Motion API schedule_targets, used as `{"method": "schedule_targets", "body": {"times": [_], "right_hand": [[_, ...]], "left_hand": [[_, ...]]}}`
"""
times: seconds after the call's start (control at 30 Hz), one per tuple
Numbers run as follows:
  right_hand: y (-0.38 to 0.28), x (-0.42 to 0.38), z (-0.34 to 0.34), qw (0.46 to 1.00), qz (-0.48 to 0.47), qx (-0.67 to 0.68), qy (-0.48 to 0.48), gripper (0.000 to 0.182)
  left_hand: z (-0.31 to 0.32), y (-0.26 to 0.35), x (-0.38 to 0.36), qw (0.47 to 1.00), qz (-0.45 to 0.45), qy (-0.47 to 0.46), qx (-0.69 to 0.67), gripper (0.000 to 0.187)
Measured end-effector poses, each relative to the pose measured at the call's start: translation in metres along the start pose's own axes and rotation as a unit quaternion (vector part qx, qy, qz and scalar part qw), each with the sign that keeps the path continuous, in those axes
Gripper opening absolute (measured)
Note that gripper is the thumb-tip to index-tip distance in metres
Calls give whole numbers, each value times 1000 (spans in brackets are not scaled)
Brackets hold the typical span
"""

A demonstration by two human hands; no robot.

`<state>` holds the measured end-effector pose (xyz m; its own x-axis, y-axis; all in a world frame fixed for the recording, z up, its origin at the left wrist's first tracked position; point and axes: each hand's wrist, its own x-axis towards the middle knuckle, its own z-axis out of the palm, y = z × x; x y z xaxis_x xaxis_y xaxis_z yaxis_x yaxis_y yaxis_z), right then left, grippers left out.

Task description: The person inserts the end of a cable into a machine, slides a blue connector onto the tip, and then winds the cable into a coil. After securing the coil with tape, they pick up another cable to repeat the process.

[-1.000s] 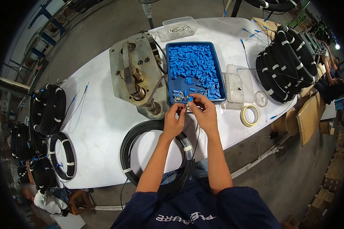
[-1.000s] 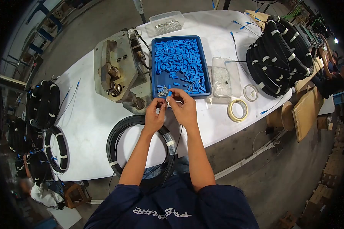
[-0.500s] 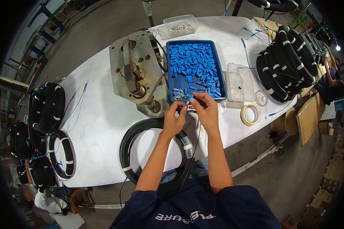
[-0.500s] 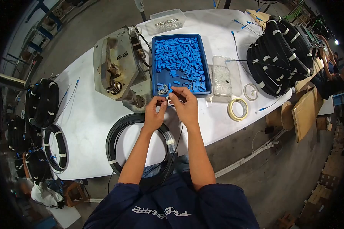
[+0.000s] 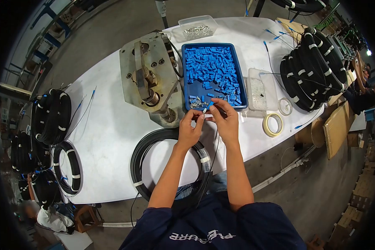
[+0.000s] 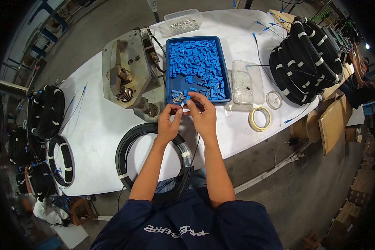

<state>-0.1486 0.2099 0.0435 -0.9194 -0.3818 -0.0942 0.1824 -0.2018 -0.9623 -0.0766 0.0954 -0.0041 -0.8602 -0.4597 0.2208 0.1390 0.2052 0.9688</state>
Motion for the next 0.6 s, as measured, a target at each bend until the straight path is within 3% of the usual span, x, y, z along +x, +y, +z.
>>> {"method": "schedule_targets", "body": {"times": [0.33,0.53,0.6], "right_hand": [[0,-8,3,999,-43,22,-5,27],[6,-14,5,992,-108,-68,-22,25],[0,-17,10,969,-179,-170,-10,23]], "left_hand": [[0,-5,0,1000,13,19,1,13],[1,-5,-3,1000,0,20,1,12],[2,-4,-3,1000,-8,20,-4,13]]}}
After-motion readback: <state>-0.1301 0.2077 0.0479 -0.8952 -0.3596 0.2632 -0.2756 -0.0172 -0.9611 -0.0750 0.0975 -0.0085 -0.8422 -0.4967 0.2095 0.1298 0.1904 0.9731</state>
